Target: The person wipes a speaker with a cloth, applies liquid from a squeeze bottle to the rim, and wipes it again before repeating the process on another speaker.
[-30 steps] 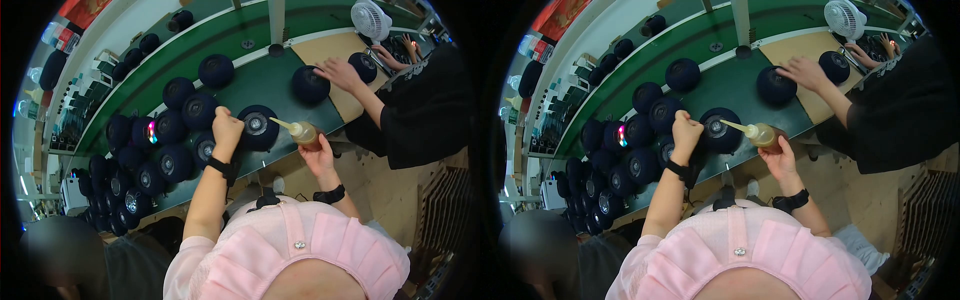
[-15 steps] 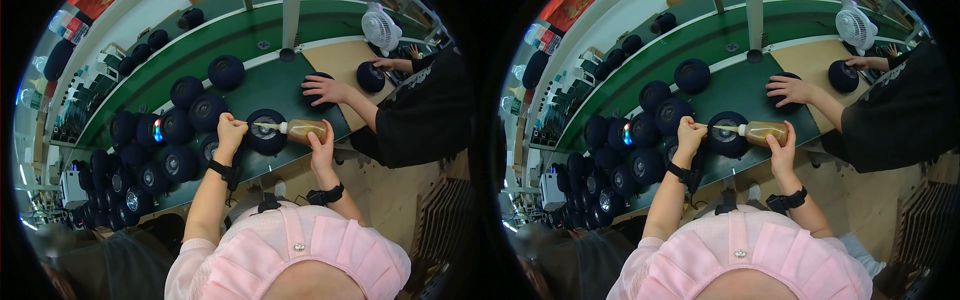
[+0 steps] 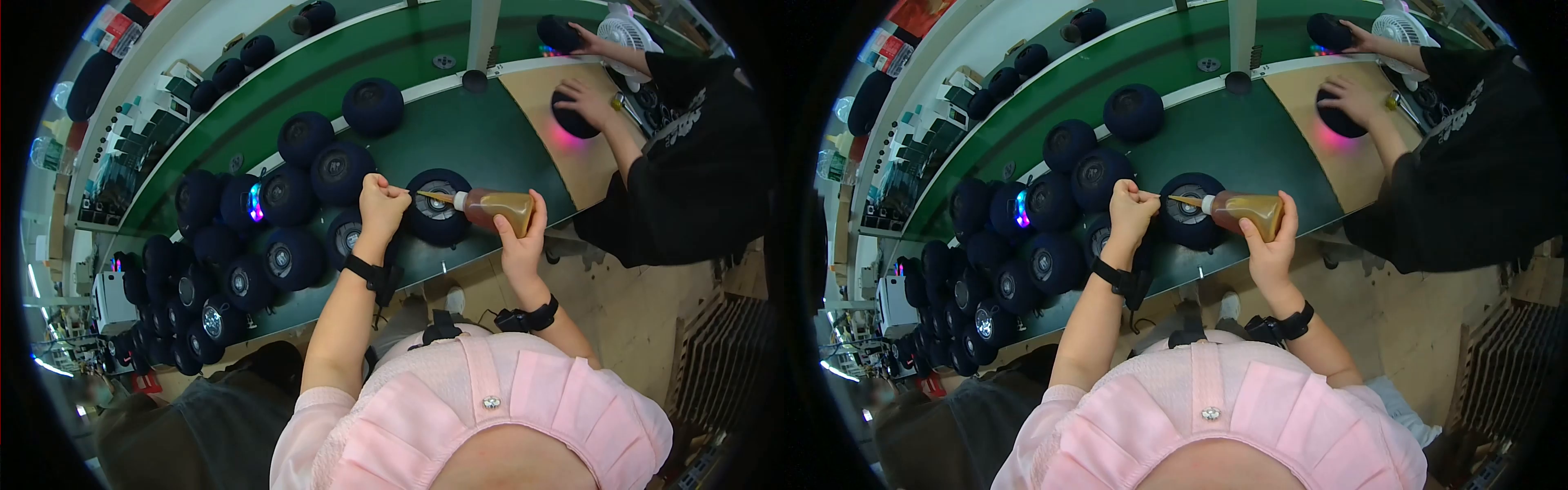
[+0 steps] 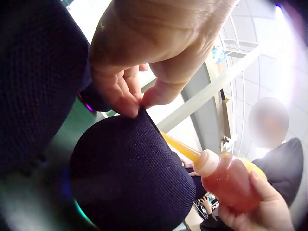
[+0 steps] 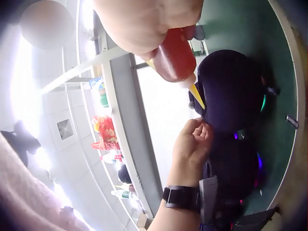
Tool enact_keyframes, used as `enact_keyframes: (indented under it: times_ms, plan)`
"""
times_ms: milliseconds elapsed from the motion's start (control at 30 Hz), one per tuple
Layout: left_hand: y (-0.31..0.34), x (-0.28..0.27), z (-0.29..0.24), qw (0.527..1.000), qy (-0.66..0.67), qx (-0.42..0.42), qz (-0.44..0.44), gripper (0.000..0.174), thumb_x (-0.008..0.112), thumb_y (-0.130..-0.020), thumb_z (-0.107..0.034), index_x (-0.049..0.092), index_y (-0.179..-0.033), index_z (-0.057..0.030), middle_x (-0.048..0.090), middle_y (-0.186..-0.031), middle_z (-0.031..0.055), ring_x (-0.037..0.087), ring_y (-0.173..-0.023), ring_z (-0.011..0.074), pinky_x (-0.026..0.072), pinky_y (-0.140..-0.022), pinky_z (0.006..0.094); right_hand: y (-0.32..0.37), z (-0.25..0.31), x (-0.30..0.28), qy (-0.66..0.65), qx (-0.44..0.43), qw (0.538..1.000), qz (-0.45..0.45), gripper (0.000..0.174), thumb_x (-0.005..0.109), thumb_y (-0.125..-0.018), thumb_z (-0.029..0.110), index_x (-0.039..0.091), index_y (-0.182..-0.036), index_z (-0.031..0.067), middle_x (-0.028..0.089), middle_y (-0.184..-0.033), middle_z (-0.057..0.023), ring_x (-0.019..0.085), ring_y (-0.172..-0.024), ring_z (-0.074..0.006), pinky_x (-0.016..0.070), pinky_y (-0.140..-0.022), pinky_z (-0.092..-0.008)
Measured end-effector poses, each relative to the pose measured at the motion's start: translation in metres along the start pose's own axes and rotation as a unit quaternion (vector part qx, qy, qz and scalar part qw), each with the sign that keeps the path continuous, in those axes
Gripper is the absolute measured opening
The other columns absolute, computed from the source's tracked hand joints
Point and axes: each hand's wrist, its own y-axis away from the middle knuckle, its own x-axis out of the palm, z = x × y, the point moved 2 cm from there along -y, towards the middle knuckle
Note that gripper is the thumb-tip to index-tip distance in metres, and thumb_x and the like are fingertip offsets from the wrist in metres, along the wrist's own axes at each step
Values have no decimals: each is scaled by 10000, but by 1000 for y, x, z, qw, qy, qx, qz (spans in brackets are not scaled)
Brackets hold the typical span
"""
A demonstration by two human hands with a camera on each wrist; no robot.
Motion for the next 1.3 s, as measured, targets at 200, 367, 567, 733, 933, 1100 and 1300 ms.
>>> enact_keyframes:
  times_ms: [200,367,567,733,933,1100,1300]
  plan:
    - [0,0,-3,1000,5,-2,7,350,572,-685,92,333,-911,-28,596,-722,146,552,-600,136,456,-544,242,11,20,1,146,-145,978,17,651,717,-770,124,361,-1303,13,420,-1211,-139,442,-1110,-236,359,-963,-342]
    - [-3,-1,-6,1000,5,-11,15,353,605,-676,64,356,-911,-24,627,-715,126,589,-628,129,473,-571,236,11,-2,1,30,-40,999,-4,655,712,-786,135,343,-1312,13,435,-1198,-131,466,-1081,-236,375,-947,-320]
    - [-21,-2,-6,999,-21,1,44,351,606,-677,66,364,-916,-19,632,-738,130,592,-629,126,473,-577,235,5,-2,5,-203,199,957,-55,587,653,-848,149,320,-1324,66,473,-1160,-95,535,-1001,-211,479,-827,-323]
    - [-33,-1,-8,997,-35,21,66,339,578,-697,86,349,-919,-30,626,-760,148,573,-614,134,467,-548,242,4,-16,0,-286,343,895,-26,469,633,-865,210,370,-1239,103,502,-1139,-100,557,-958,-217,500,-748,-335]
    - [-38,-2,-14,994,11,-28,107,351,572,-704,101,341,-931,-34,625,-752,148,581,-619,136,471,-551,241,5,-16,3,-288,354,888,-58,416,621,-872,214,392,-1201,103,522,-1093,-97,564,-945,-226,499,-762,-367]
    - [-47,0,-13,991,-40,38,121,335,608,-704,82,357,-892,-36,610,-731,108,566,-606,109,463,-570,217,5,-14,1,-308,361,878,-55,363,611,-878,238,444,-1166,91,537,-1094,-94,565,-947,-225,499,-770,-367]
    - [-33,0,-22,983,-146,100,56,326,695,-673,-35,431,-866,-36,590,-706,73,595,-653,158,478,-614,285,6,-29,2,-436,453,777,-31,353,568,-890,274,496,-1169,70,549,-1123,-128,566,-930,-250,510,-753,-352]
